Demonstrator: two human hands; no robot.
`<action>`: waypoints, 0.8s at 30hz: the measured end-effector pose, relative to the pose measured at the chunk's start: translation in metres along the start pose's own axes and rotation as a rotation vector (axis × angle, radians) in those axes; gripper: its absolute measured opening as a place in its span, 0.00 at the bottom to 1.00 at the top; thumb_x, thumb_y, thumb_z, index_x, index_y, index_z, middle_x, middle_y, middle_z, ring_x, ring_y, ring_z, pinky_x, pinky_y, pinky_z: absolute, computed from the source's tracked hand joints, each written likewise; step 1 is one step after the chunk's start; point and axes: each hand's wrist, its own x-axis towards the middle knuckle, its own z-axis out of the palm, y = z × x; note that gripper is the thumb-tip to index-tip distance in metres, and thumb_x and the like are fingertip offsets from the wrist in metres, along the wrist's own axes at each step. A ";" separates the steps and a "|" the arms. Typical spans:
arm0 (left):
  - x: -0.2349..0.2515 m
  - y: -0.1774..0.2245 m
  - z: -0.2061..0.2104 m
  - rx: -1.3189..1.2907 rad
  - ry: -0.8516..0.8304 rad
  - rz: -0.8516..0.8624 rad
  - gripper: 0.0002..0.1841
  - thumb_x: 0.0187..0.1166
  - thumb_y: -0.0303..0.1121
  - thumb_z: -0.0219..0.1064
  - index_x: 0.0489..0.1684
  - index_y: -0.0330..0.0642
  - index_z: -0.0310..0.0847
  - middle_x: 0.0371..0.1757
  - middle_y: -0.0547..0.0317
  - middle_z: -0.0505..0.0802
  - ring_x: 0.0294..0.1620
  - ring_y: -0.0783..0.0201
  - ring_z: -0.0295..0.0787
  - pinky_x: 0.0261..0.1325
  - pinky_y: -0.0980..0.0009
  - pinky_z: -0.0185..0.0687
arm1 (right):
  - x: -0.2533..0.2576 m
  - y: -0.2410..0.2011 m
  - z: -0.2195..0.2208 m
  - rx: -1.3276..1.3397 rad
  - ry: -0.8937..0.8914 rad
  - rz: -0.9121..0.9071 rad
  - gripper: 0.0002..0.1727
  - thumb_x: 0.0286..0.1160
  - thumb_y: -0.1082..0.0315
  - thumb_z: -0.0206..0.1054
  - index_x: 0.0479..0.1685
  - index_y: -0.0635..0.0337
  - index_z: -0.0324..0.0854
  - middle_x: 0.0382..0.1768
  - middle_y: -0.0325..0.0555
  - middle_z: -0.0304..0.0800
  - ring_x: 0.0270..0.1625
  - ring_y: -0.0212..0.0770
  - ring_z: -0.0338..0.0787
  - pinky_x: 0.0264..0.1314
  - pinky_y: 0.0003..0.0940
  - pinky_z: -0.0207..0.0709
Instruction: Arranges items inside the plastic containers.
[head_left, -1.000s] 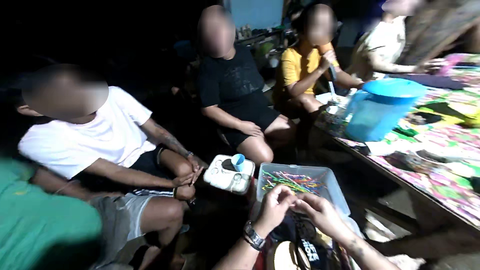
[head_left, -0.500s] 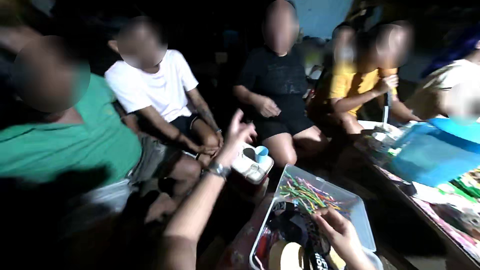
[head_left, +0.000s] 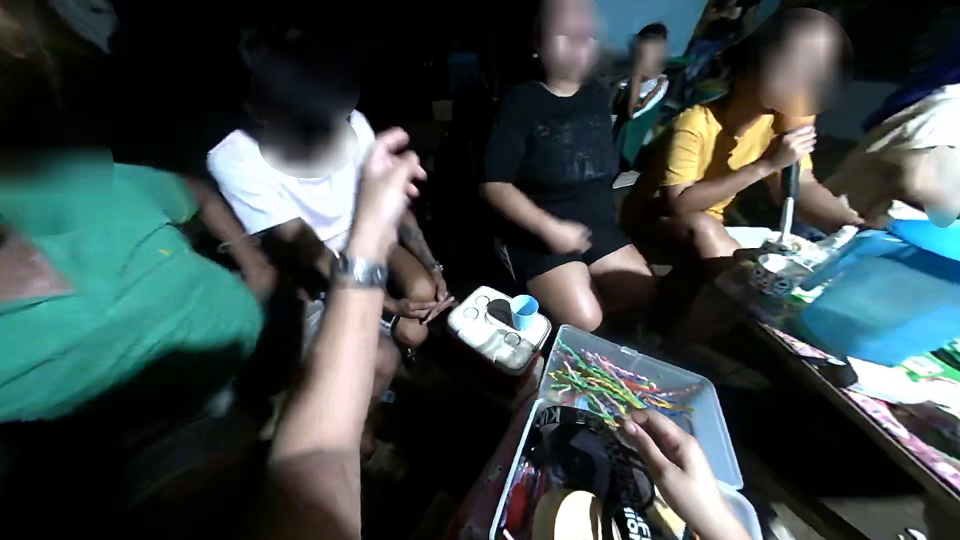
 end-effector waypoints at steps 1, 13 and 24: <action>-0.033 -0.006 0.033 -0.024 -0.155 0.045 0.26 0.84 0.33 0.58 0.82 0.45 0.66 0.49 0.56 0.88 0.37 0.68 0.83 0.40 0.69 0.82 | 0.000 -0.001 -0.001 0.013 0.020 -0.008 0.11 0.81 0.68 0.61 0.44 0.64 0.87 0.39 0.36 0.91 0.41 0.20 0.89 0.50 0.19 0.85; -0.274 -0.047 0.270 -0.717 -1.055 -0.269 0.07 0.77 0.22 0.65 0.49 0.37 0.82 0.41 0.65 0.91 0.41 0.72 0.90 0.49 0.71 0.90 | -0.036 -0.027 -0.061 0.433 0.302 0.346 0.05 0.82 0.70 0.62 0.45 0.59 0.83 0.36 0.32 0.89 0.40 0.25 0.87 0.50 0.26 0.84; -0.277 -0.054 0.314 -0.887 -1.238 -0.074 0.08 0.72 0.28 0.74 0.37 0.59 0.86 0.41 0.78 0.89 0.45 0.83 0.85 0.49 0.84 0.83 | -0.049 -0.024 -0.089 0.013 0.354 0.240 0.11 0.79 0.71 0.67 0.45 0.71 0.90 0.44 0.54 0.94 0.50 0.36 0.92 0.59 0.32 0.83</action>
